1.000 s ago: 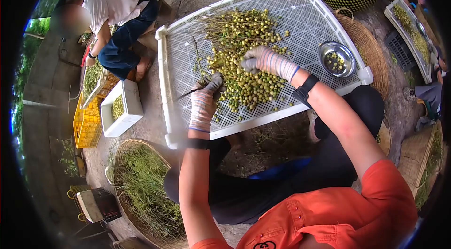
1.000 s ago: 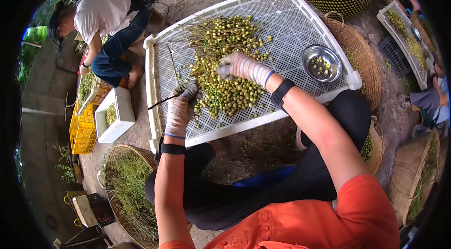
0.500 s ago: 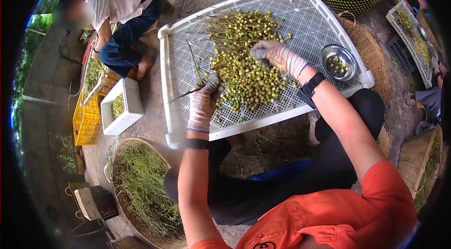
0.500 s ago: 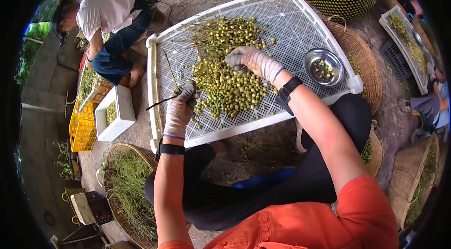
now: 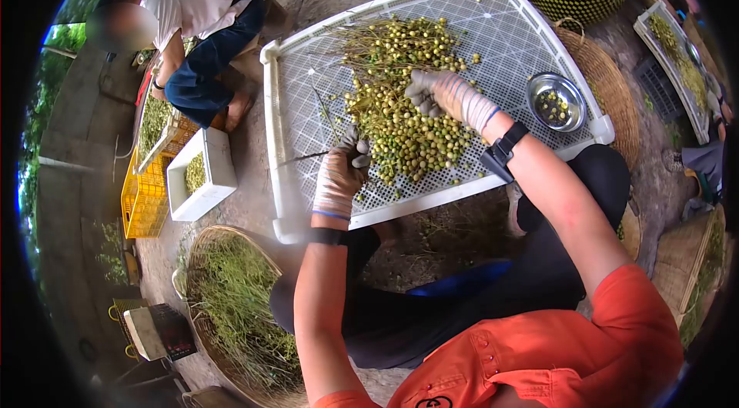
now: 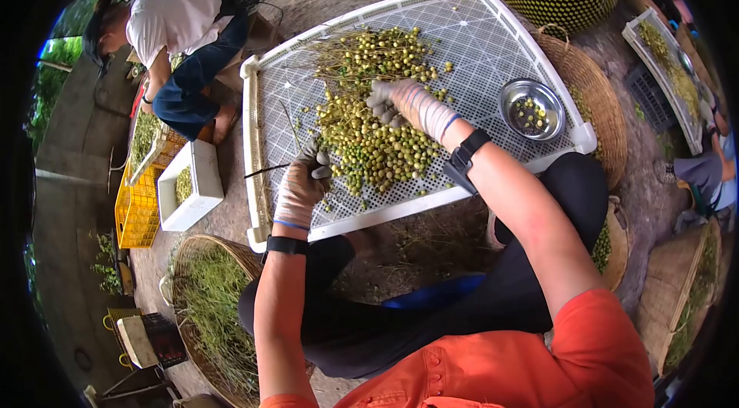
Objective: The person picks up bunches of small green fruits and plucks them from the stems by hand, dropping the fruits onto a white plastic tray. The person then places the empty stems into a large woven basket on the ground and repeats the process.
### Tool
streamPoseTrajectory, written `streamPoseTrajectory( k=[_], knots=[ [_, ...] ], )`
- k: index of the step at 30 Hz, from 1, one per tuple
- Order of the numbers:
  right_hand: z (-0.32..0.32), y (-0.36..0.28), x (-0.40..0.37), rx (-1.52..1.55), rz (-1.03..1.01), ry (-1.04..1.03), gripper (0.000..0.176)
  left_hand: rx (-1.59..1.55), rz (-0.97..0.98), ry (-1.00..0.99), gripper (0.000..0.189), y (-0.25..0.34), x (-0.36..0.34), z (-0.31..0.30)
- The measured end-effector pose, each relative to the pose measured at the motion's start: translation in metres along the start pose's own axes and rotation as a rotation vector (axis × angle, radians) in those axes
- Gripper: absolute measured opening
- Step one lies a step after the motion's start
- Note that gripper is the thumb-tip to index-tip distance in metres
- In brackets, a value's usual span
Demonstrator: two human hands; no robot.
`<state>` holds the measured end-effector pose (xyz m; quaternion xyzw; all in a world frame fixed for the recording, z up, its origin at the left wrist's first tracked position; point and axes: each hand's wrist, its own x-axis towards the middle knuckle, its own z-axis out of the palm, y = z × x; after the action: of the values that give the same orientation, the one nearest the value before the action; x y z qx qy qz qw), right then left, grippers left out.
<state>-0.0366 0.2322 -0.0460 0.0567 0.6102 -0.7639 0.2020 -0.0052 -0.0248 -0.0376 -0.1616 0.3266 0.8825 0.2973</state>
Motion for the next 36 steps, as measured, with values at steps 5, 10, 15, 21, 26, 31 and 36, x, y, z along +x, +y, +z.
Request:
streamPoseTrajectory(
  k=[5,10,15,21,26,31,36],
  knots=[
    [0.031,0.007,-0.014,-0.478,0.075,-0.265,0.057,0.006,-0.033,0.03,0.01,-0.002,0.004,-0.005],
    [0.066,0.003,-0.031,-0.12,0.053,-0.324,0.052,0.14,0.137,0.087,0.011,-0.012,0.003,0.005],
    [0.077,-0.003,-0.031,-0.329,0.095,-0.141,0.027,0.364,0.291,0.207,0.015,-0.013,-0.004,0.013],
    [0.088,-0.012,-0.037,-0.936,0.333,-0.141,0.043,0.469,0.381,0.276,0.012,-0.016,0.0,0.006],
    [0.086,-0.015,-0.037,-0.864,0.294,-0.27,0.038,0.447,0.429,0.294,0.008,-0.016,0.002,0.009],
    [0.083,0.008,-0.022,-0.494,-0.264,-0.188,0.027,0.461,0.45,0.344,0.015,0.001,0.003,0.008],
    [0.073,-0.001,-0.018,-0.483,-0.232,-0.226,0.023,0.409,0.563,0.466,0.016,0.019,0.003,-0.019]
  ],
)
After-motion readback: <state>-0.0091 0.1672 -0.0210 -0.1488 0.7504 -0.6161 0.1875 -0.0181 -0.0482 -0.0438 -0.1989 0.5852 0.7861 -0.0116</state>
